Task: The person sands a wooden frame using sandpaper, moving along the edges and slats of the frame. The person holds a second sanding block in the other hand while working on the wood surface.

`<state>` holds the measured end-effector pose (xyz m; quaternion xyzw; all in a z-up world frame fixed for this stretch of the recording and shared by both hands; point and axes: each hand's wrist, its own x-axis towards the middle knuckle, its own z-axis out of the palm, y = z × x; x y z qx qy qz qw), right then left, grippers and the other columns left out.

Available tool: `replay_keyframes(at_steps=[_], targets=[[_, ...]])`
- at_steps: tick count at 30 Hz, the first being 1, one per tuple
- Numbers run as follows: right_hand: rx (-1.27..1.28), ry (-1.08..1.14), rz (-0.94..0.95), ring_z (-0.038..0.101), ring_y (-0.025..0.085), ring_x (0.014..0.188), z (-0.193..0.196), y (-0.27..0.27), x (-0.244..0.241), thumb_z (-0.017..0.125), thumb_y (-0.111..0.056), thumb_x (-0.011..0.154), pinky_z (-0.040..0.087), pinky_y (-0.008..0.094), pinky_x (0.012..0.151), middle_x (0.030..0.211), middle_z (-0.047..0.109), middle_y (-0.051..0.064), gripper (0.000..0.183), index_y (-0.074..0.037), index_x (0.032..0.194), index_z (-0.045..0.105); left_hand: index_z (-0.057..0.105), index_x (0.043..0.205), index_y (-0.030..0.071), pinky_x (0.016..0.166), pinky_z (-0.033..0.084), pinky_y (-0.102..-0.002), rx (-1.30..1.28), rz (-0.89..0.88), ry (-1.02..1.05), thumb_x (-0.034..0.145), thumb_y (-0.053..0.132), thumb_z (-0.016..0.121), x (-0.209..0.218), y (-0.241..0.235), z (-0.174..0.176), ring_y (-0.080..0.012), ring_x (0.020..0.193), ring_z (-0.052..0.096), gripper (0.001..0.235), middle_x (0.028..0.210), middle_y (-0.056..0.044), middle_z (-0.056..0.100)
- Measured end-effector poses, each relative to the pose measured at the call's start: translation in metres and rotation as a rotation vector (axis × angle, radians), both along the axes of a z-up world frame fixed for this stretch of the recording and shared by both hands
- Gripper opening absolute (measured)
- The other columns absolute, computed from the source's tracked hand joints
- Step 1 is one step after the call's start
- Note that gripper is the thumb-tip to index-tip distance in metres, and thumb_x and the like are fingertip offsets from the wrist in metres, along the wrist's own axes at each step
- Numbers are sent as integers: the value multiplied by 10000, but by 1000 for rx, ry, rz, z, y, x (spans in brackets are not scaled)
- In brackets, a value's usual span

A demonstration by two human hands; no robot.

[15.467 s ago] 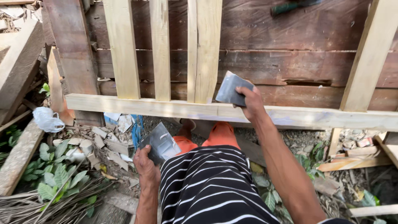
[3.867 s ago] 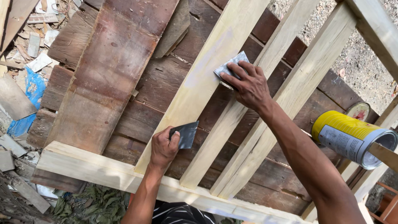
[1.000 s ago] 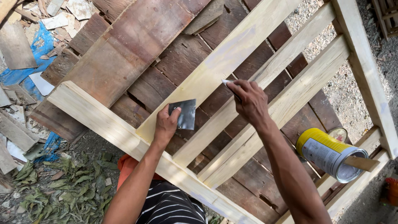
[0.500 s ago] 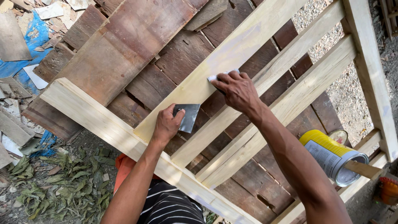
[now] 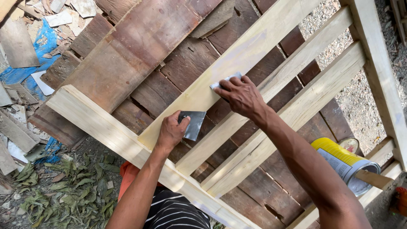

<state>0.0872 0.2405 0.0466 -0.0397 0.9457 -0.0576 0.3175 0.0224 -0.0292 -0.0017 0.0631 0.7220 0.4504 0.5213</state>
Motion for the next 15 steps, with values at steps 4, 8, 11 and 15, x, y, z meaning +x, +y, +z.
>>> replay_keyframes(at_steps=[4,8,11,15], targets=[[-21,-187,124,589,189,1116,10,25,6,499,-203,1027,410,434,1045,1311,650,-34,389,-381,1359,598,628,859,-8,623,509,-436,-18,-12,-17,878,298,597,2,-2,3,-361,600,632,309,667,-216,626],[88,-80,116,578,192,1185,12,54,-1,495,-110,998,399,398,1030,1443,600,-75,512,-415,1399,587,623,865,-14,632,507,-447,-1,-22,47,878,297,608,3,-2,0,-397,627,630,311,695,-239,622],[113,-49,30,559,188,1247,6,49,10,487,-146,1046,377,420,1086,1457,585,-85,459,-418,1402,589,626,867,-7,629,506,-451,-42,-36,-3,887,315,600,4,-2,-2,-399,622,645,324,672,-235,637],[113,-11,114,524,180,1289,16,32,39,534,-143,980,364,436,1099,1484,555,-82,494,-417,1387,586,625,860,-15,626,512,-452,-29,-10,15,893,310,606,7,-5,0,-402,652,641,327,686,-239,635]])
